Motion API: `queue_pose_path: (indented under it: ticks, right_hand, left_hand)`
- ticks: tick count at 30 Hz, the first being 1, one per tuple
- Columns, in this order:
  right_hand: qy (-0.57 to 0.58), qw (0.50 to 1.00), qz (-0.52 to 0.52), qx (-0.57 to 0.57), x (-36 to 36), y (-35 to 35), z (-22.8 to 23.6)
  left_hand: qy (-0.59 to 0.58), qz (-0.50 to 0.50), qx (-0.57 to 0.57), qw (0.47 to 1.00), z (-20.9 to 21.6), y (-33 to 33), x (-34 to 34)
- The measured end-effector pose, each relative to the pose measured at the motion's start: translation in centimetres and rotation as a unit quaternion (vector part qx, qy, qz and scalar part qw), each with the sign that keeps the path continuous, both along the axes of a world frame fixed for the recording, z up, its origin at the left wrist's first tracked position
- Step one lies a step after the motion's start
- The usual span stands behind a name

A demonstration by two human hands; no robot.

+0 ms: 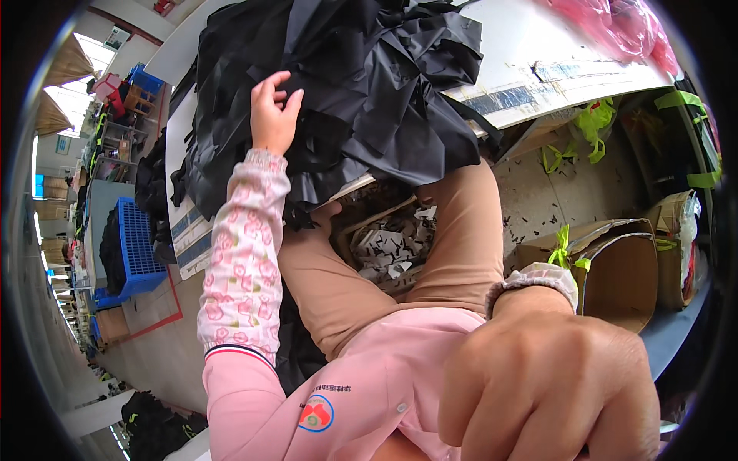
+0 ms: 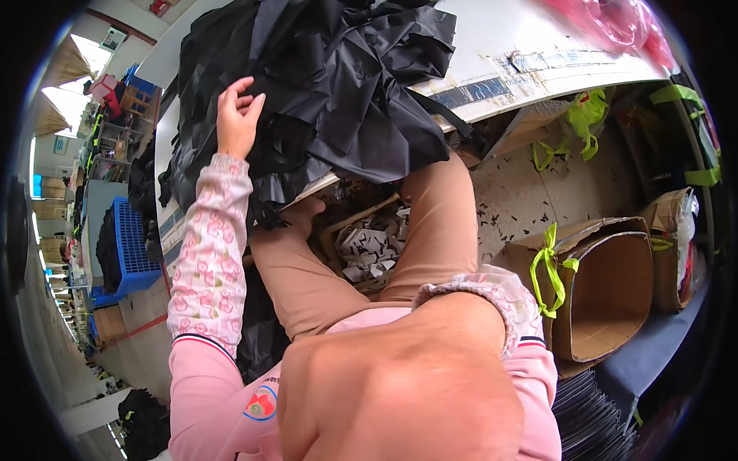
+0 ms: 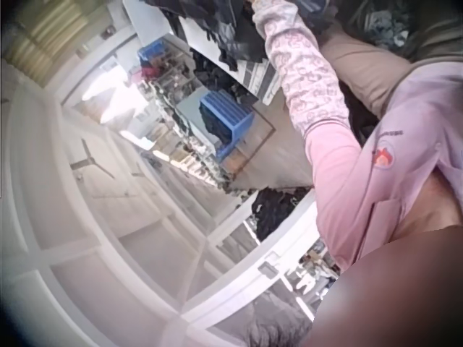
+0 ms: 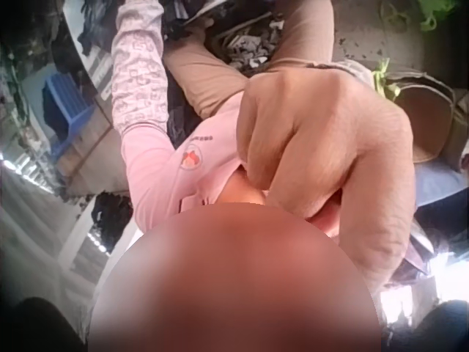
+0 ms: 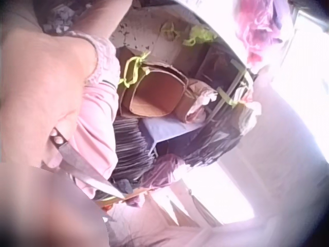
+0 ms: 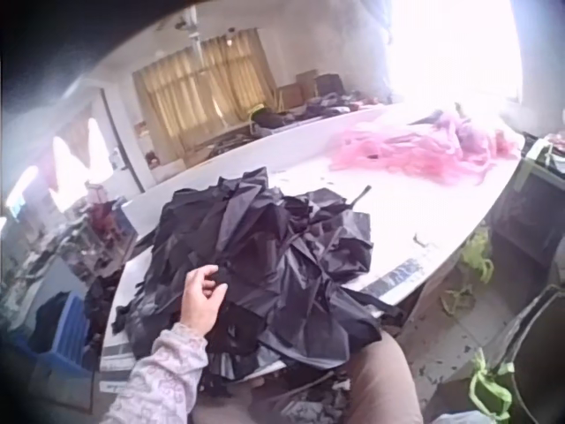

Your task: Cutting small pieces of black synthetic material using hand nippers in a factory workshop.

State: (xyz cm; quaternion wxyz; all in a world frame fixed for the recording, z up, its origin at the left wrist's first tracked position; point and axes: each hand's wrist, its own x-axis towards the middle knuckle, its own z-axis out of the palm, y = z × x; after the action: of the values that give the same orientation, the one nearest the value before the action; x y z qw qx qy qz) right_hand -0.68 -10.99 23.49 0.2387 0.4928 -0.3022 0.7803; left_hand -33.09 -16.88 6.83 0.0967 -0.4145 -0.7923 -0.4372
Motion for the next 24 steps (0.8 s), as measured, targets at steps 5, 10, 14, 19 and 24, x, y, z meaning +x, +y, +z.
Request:
queue_pose_path:
  ticks: [5, 10, 14, 19, 24]
  right_hand:
    - [0.029, 0.999, 0.021, 0.035, 0.0, 1.4, -0.9]
    - [-0.133, 0.987, -0.040, -0.076, 1.8, 3.6, -7.5]
    - [-0.380, 0.915, -0.101, -0.086, 2.4, 2.2, -12.1]
    - [-0.619, 0.754, -0.218, 0.020, 1.1, 3.4, -17.0]
    - [-0.611, 0.721, -0.327, 0.016, -6.3, 3.6, -19.3]
  left_hand:
    - [0.024, 0.127, 0.019, 0.991, 0.3, 2.2, -3.9]
    - [-0.069, 0.133, -0.063, 0.987, 0.1, 4.3, -8.3]
    - [0.057, 0.195, 0.071, 0.977, 2.4, 0.7, -9.8]
    - [-0.119, 0.002, 0.294, 0.948, 9.7, -3.0, -2.1]
    - [-0.192, -0.046, 0.227, 0.953, 8.5, -7.0, 2.3]
